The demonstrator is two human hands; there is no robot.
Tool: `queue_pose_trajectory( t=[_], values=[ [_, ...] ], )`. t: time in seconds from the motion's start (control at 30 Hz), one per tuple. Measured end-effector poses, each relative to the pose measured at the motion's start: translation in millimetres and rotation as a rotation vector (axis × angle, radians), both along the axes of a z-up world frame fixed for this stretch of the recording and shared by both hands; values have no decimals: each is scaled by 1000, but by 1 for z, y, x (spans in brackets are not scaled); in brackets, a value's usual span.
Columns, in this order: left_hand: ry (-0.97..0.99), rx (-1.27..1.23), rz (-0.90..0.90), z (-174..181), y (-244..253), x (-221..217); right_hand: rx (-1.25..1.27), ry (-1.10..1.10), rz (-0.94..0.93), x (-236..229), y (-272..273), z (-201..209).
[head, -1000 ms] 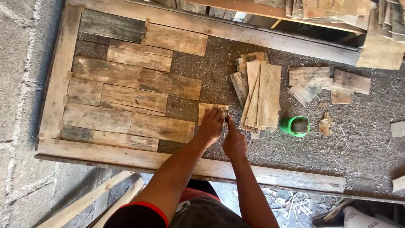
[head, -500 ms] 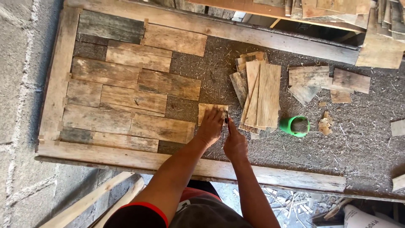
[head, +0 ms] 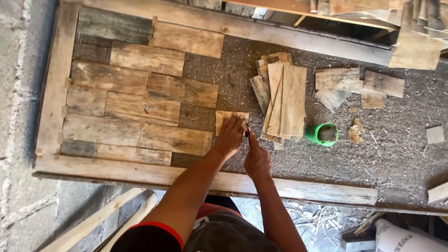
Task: Gluing small wooden pieces onto a wooden panel to create a pattern.
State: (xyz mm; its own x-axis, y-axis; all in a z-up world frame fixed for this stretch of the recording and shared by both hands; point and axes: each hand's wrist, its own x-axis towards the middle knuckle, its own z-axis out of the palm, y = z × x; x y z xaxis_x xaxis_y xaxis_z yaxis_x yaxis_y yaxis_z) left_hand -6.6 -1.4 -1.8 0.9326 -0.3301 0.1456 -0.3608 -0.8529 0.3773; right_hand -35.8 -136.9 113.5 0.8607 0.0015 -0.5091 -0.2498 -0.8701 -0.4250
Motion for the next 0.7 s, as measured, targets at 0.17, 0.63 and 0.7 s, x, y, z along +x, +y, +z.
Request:
queue_pose_trajectory(
  t=[0.17, 0.63, 0.7],
  values=[
    [2, 13, -2, 8, 2, 2, 14, -80, 47, -11, -4, -9],
    [12, 36, 1, 6, 1, 2, -9, -118, 82, -13, -4, 5],
    [33, 25, 6, 16, 2, 1, -26, 78, 3, -11, 3, 23]
  ],
)
